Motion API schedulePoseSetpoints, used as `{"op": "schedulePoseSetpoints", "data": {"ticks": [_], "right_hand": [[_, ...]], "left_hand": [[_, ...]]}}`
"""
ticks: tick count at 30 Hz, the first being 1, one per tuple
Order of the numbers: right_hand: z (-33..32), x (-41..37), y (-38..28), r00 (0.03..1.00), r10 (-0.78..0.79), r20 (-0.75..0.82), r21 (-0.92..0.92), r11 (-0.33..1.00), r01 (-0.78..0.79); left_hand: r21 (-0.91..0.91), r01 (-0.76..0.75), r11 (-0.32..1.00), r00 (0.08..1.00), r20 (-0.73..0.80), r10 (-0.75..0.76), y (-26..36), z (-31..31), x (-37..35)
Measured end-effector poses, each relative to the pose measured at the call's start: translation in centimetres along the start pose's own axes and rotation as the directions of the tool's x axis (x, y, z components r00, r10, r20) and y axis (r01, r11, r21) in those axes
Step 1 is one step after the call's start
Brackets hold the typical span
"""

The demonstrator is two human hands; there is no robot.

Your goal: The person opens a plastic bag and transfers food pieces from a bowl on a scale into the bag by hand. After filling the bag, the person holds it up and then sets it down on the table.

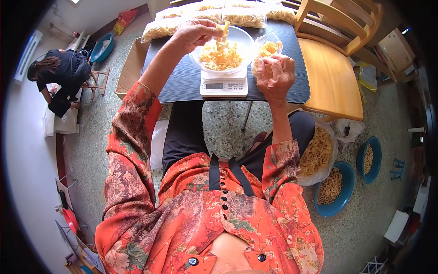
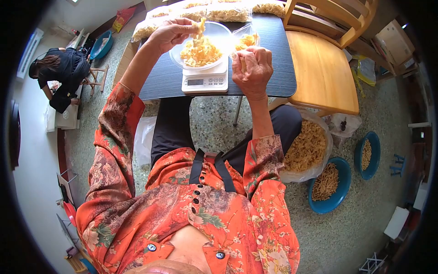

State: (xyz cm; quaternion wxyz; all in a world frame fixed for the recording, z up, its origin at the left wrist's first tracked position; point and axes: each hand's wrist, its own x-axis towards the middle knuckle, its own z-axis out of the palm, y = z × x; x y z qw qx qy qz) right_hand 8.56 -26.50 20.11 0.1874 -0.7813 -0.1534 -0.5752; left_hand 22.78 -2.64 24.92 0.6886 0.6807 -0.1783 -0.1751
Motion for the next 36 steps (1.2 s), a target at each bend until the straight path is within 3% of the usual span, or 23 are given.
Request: {"op": "schedulePoseSetpoints", "data": {"ticks": [1,10,12,13,17,20,22,29,32,33,36], "right_hand": [[0.0,0.0,0.0,1.0,0.002,0.002,0.003,1.0,-0.002],[0.0,-0.1,0.1,1.0,0.001,0.002,0.018,1.0,-0.001],[0.0,-0.1,0.2,1.0,0.003,0.007,0.013,1.0,-0.003],[0.0,-0.1,0.2,1.0,0.006,0.008,0.019,1.0,-0.006],[0.1,-0.1,0.2,1.0,0.008,0.003,0.021,1.0,-0.008],[0.1,-0.2,0.2,1.0,0.003,0.002,0.025,1.0,-0.003],[0.1,0.0,0.2,1.0,0.004,0.006,0.024,1.0,-0.004],[0.0,-0.1,0.1,1.0,0.019,0.013,0.02,1.0,-0.02],[0.0,-0.1,0.3,1.0,0.01,0.015,0.022,1.0,-0.01],[-0.1,-0.2,0.2,1.0,0.01,0.016,0.023,1.0,-0.01],[0.1,0.0,0.2,1.0,0.007,0.015,0.016,1.0,-0.007]], "left_hand": [[0.148,0.008,0.989,1.0,0.025,-0.011,0.2,-0.1,0.0],[0.084,-0.161,0.983,0.987,0.032,0.159,2.6,1.0,-0.3],[-0.032,-0.197,0.98,0.98,-0.036,0.196,2.5,1.3,0.5],[-0.095,-0.041,0.995,0.994,0.102,0.051,3.6,-0.2,-0.2],[-0.198,-0.074,0.977,0.996,0.039,0.083,3.7,0.6,-1.1],[0.24,-0.147,0.96,0.987,0.103,0.125,1.0,0.0,-0.7],[0.342,-0.158,0.926,0.987,0.083,0.137,0.7,0.5,-1.2],[0.004,-0.154,0.988,0.977,0.149,0.152,1.9,-0.1,-0.9],[0.109,-0.137,0.985,0.98,0.163,0.118,1.9,-0.5,-0.8],[0.248,-0.189,0.95,0.979,0.122,0.163,1.5,0.0,-1.0],[0.178,-0.154,0.972,0.987,0.075,0.143,1.4,0.2,-1.3]]}}
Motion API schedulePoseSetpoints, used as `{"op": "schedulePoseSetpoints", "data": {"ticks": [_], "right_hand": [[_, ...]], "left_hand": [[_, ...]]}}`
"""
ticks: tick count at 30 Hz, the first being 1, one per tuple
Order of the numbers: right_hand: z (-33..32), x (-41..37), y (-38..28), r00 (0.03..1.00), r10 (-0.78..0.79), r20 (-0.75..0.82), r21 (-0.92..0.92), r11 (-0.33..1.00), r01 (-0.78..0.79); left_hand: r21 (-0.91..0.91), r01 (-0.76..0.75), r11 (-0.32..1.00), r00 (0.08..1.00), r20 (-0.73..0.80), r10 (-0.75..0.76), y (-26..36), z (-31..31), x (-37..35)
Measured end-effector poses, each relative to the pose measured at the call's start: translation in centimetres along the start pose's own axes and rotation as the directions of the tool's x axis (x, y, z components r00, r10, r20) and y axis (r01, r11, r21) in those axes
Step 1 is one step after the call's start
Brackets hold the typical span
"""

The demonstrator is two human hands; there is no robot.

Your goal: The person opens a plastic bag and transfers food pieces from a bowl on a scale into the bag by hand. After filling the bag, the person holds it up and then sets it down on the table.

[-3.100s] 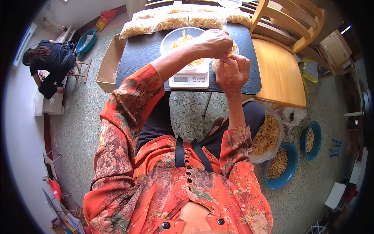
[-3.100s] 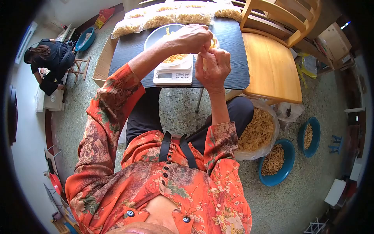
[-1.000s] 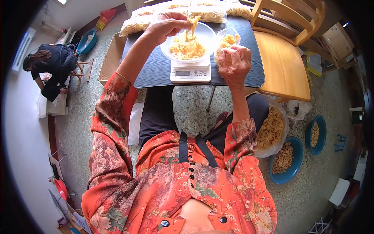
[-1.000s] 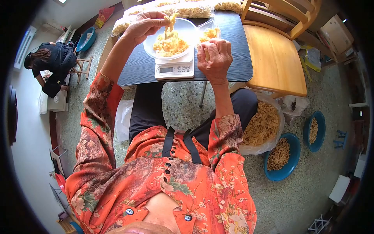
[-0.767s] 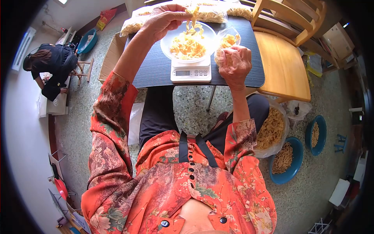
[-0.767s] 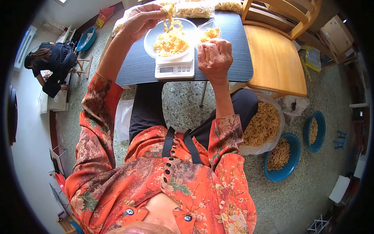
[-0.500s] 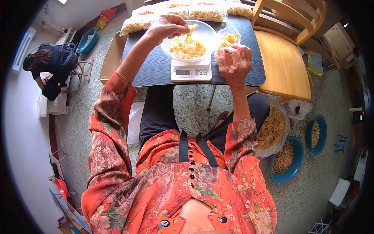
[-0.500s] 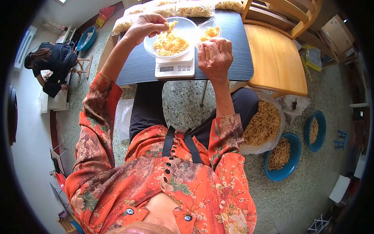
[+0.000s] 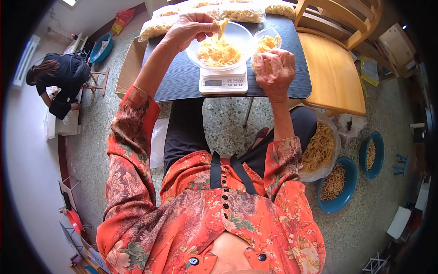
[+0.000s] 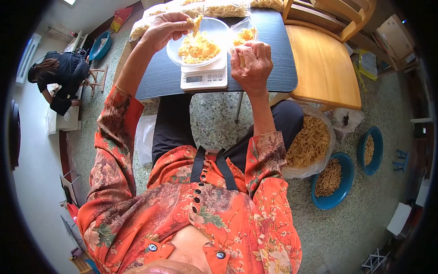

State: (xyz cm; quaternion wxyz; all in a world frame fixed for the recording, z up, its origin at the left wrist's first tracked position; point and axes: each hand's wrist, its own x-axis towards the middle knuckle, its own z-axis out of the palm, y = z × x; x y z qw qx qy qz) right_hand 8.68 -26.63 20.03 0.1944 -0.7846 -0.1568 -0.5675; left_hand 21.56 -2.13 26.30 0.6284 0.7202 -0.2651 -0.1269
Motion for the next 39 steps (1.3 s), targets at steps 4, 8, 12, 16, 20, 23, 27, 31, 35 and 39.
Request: {"op": "schedulePoseSetpoints", "data": {"ticks": [4,8,12,16,20,23,27,31,35,39], "right_hand": [[-0.1,-0.2,0.1,1.0,-0.001,0.002,0.003,1.0,0.001],[-0.1,-0.1,-0.1,1.0,0.003,0.002,0.002,1.0,-0.003],[-0.1,-0.1,0.0,1.0,-0.002,0.001,-0.001,1.0,0.002],[0.0,-0.2,-0.1,1.0,0.004,-0.002,0.013,1.0,-0.004],[-0.1,0.0,-0.2,1.0,-0.015,-0.001,0.019,1.0,0.015],[-0.2,-0.1,-0.4,1.0,0.013,0.014,0.031,0.999,-0.013],[-0.3,0.0,-0.5,1.0,0.012,0.011,0.041,0.999,-0.013],[-0.6,0.1,-0.5,1.0,0.005,-0.006,0.042,0.999,-0.005],[-0.9,0.3,-0.6,0.999,0.024,-0.032,0.02,1.0,-0.023],[-1.1,0.3,-0.6,0.999,0.029,-0.043,0.018,0.999,-0.028]], "left_hand": [[0.013,0.03,0.999,0.999,0.034,-0.03,0.2,-0.5,0.3],[-0.085,-0.006,0.996,1.0,-0.015,0.005,0.6,-0.4,0.4],[-0.373,-0.078,0.925,0.995,0.029,0.096,1.5,-0.9,0.7],[-0.488,-0.01,0.873,1.0,-0.025,-0.002,3.1,-0.5,0.6],[-0.603,-0.025,0.798,1.0,-0.017,0.018,5.7,1.2,0.2],[-0.664,-0.032,0.747,0.992,0.073,0.107,6.4,2.4,1.4],[-0.685,-0.039,0.727,0.98,0.115,0.16,5.3,5.0,3.4],[-0.492,-0.119,0.863,0.959,0.167,0.228,3.5,7.8,4.0],[-0.012,-0.175,0.985,0.977,0.119,0.175,2.7,9.8,3.4],[0.382,-0.222,0.897,0.967,0.204,0.152,3.5,10.7,3.6]]}}
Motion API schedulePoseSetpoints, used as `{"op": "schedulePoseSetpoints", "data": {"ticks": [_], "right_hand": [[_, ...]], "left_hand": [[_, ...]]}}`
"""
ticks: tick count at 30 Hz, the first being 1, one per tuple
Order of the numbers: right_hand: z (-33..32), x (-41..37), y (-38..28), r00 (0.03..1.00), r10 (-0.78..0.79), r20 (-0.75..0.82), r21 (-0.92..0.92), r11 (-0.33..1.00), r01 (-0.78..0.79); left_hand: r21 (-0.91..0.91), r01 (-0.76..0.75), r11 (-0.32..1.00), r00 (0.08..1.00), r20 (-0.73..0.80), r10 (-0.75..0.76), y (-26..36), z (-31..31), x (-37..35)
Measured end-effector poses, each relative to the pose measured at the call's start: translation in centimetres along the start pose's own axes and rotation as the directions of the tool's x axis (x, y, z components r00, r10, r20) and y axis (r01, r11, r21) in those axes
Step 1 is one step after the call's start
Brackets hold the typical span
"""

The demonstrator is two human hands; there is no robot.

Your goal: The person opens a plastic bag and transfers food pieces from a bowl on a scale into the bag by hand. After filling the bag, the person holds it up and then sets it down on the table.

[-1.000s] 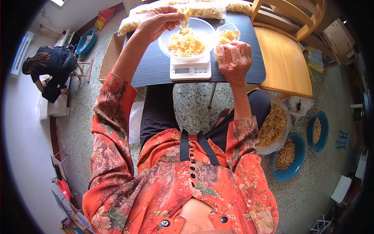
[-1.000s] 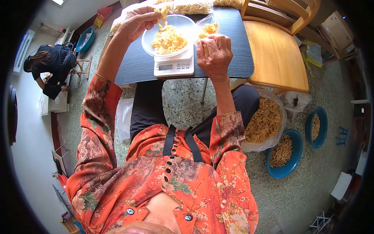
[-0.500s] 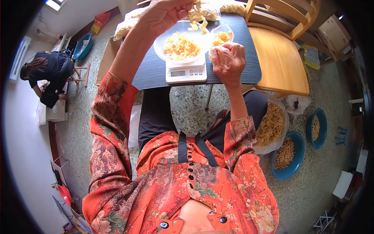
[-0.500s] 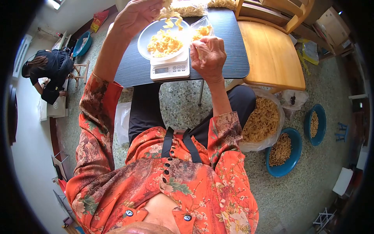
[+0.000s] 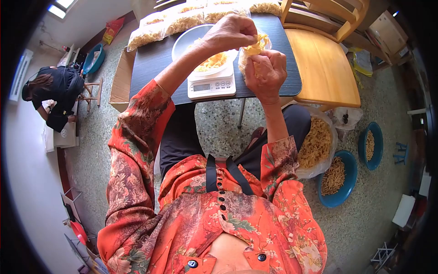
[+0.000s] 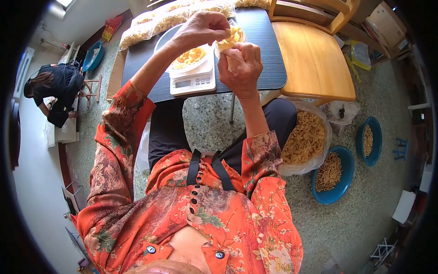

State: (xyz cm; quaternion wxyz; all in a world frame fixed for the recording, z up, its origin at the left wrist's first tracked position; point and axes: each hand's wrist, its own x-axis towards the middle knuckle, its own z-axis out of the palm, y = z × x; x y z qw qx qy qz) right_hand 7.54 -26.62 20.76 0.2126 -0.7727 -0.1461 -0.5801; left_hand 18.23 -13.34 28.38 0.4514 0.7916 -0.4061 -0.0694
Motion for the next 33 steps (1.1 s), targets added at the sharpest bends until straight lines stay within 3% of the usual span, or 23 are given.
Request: {"op": "schedulePoseSetpoints", "data": {"ticks": [1,3,5,7,11,13,15,21,23,24,25,28,30,31,33], "right_hand": [[0.0,0.0,0.0,1.0,-0.002,-0.009,0.002,1.0,0.002],[0.1,0.1,-0.1,1.0,-0.003,-0.017,0.007,1.0,0.004],[0.3,0.2,0.0,0.997,-0.049,-0.055,-0.002,0.999,0.049],[0.2,0.3,0.1,0.997,-0.049,-0.057,-0.001,0.999,0.049],[-0.1,0.2,0.4,0.996,-0.049,-0.074,-0.015,0.999,0.048],[0.1,-0.1,0.8,0.996,-0.049,-0.072,-0.015,0.999,0.048],[0.3,-0.2,0.7,0.995,-0.06,-0.077,-0.024,0.998,0.059],[0.2,-0.2,0.5,0.995,-0.081,-0.066,-0.049,0.996,0.078],[0.2,-0.3,0.2,0.998,-0.048,-0.046,-0.028,0.999,0.047],[0.1,-0.3,0.1,0.999,-0.016,-0.028,-0.012,1.0,0.016],[-0.1,-0.3,0.0,0.999,-0.024,-0.027,-0.008,1.0,0.023],[-0.2,-0.2,0.4,0.999,-0.025,-0.019,-0.016,1.0,0.025],[-0.1,-0.2,0.8,0.998,-0.034,-0.058,-0.038,0.999,0.032],[-0.1,-0.3,0.8,0.997,-0.039,-0.065,-0.039,0.999,0.037],[-0.2,-0.3,0.8,0.999,-0.015,-0.042,-0.038,0.999,0.013]], "left_hand": [[-0.001,0.002,1.0,1.0,0.001,-0.002,-0.1,0.2,0.2],[0.24,-0.258,0.936,0.966,0.08,0.245,0.0,0.4,0.4],[0.272,-0.216,0.938,0.976,0.089,0.199,0.2,1.1,0.7],[0.429,-0.348,0.834,0.932,0.061,0.358,-0.1,1.4,1.0],[0.318,-0.397,0.861,0.912,0.036,0.408,-1.3,2.0,2.1],[0.27,-0.367,0.89,0.929,0.061,0.365,-0.8,1.6,1.9],[0.294,-0.315,0.902,0.936,0.255,0.244,-0.2,0.6,1.6],[0.365,-0.356,0.86,0.928,0.244,0.281,-1.0,2.3,2.7],[0.546,-0.308,0.779,0.928,0.353,0.12,0.3,2.5,2.7],[0.573,-0.324,0.753,0.931,0.336,0.145,0.4,3.0,2.8],[0.562,-0.413,0.717,0.904,0.347,0.249,-0.3,3.5,3.4],[0.578,-0.433,0.692,0.893,0.378,0.243,-0.5,3.2,4.3],[0.363,-0.378,0.852,0.901,0.355,0.249,-1.1,2.2,4.5],[0.369,-0.382,0.847,0.901,0.354,0.253,-0.3,1.5,3.8],[0.169,-0.361,0.917,0.924,0.2,0.327,-0.1,0.2,2.3]]}}
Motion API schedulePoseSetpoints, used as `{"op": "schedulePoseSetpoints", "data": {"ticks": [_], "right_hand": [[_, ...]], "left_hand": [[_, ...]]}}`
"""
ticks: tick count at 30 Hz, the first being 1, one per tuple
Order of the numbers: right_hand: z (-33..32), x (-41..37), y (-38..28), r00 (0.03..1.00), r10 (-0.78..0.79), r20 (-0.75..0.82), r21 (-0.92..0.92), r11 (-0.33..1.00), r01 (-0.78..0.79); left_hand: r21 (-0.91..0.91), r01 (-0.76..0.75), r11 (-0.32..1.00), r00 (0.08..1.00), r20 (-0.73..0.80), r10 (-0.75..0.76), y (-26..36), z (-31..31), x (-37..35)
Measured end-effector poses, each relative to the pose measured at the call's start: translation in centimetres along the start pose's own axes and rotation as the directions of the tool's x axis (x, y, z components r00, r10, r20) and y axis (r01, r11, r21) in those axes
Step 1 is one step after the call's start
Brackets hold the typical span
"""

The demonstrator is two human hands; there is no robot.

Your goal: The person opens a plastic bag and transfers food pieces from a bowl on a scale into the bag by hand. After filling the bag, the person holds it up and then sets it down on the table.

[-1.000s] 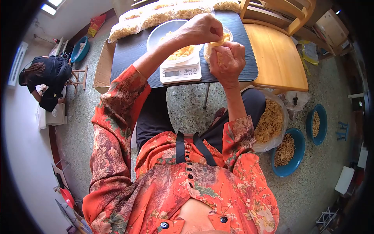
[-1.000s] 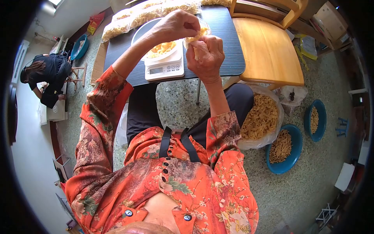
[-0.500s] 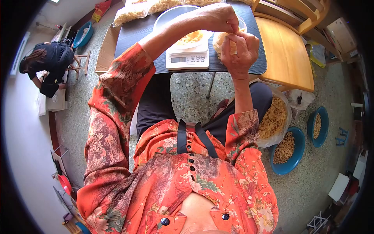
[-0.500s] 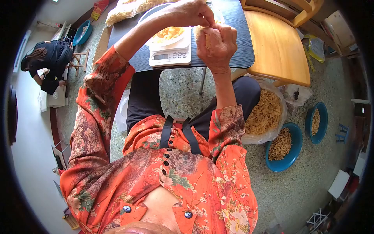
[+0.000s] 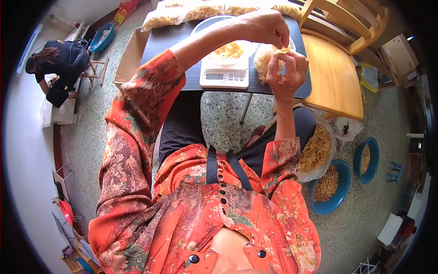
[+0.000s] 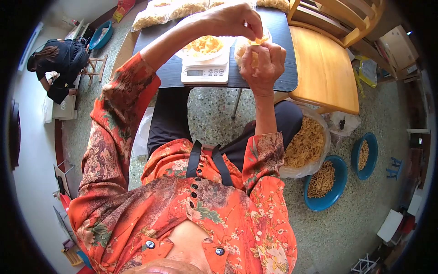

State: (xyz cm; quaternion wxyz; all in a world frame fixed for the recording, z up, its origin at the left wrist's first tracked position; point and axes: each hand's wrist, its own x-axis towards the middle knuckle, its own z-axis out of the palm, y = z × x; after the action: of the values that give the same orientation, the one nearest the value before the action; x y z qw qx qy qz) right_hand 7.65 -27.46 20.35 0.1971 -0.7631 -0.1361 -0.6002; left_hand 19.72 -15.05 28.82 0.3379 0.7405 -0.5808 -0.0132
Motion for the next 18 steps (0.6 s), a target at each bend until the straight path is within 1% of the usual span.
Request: {"op": "schedulePoseSetpoints", "data": {"ticks": [1,2,4,5,6,7,8,10,11,12,14,16,18], "right_hand": [[0.0,0.0,-0.1,1.0,0.0,0.006,0.005,1.0,0.0],[0.0,0.1,-0.1,1.0,-0.003,0.0,0.005,1.0,0.003],[0.0,0.0,-0.1,1.0,-0.009,0.014,-0.007,1.0,0.009],[0.0,-0.1,-0.1,1.0,-0.004,0.024,-0.014,1.0,0.005],[0.0,-0.1,-0.1,1.0,-0.004,0.022,-0.013,1.0,0.004],[0.1,-0.2,-0.1,1.0,-0.004,0.031,-0.023,1.0,0.005],[0.1,-0.2,-0.1,0.999,-0.005,0.04,-0.032,0.999,0.006],[0.2,-0.1,-0.2,0.999,-0.007,0.044,-0.029,1.0,0.008],[0.2,-0.2,-0.2,0.999,-0.006,0.052,-0.028,1.0,0.008],[0.2,-0.1,-0.2,0.999,-0.007,0.051,-0.029,1.0,0.009],[0.2,-0.2,-0.3,0.998,-0.003,0.064,-0.016,1.0,0.004],[0.2,-0.2,-0.3,0.998,-0.008,0.069,-0.021,1.0,0.01],[0.3,-0.2,-0.3,0.997,-0.011,0.074,-0.023,1.0,0.013]], "left_hand": [[0.016,-0.137,0.99,0.988,-0.071,0.138,-0.2,-0.6,-0.5],[-0.065,-0.115,0.991,0.986,-0.13,0.106,-0.5,-1.1,-1.0],[-0.082,-0.062,0.995,0.987,-0.152,0.049,0.9,-4.6,-3.3],[-0.076,0.133,0.988,0.986,-0.094,-0.139,1.1,-5.6,-4.4],[-0.06,0.323,0.944,0.945,-0.042,-0.326,1.2,-6.3,-5.3],[0.047,0.445,0.894,0.895,0.016,-0.446,-0.1,-6.6,-5.8],[0.049,0.445,0.894,0.895,0.014,-0.447,-1.3,-5.9,-6.8],[0.133,0.443,0.887,0.896,-0.031,-0.443,-1.6,-5.3,-7.9],[0.253,0.401,0.88,0.91,0.002,-0.415,-1.9,-4.9,-8.4],[0.318,0.344,0.883,0.927,0.034,-0.373,-2.2,-4.5,-8.7],[0.277,0.245,0.929,0.969,-0.088,-0.23,-4.3,-2.4,-9.6],[0.256,0.267,0.929,0.964,-0.067,-0.259,-5.8,-1.0,-9.5],[0.273,0.179,0.945,0.981,-0.127,-0.149,-6.5,0.1,-9.6]]}}
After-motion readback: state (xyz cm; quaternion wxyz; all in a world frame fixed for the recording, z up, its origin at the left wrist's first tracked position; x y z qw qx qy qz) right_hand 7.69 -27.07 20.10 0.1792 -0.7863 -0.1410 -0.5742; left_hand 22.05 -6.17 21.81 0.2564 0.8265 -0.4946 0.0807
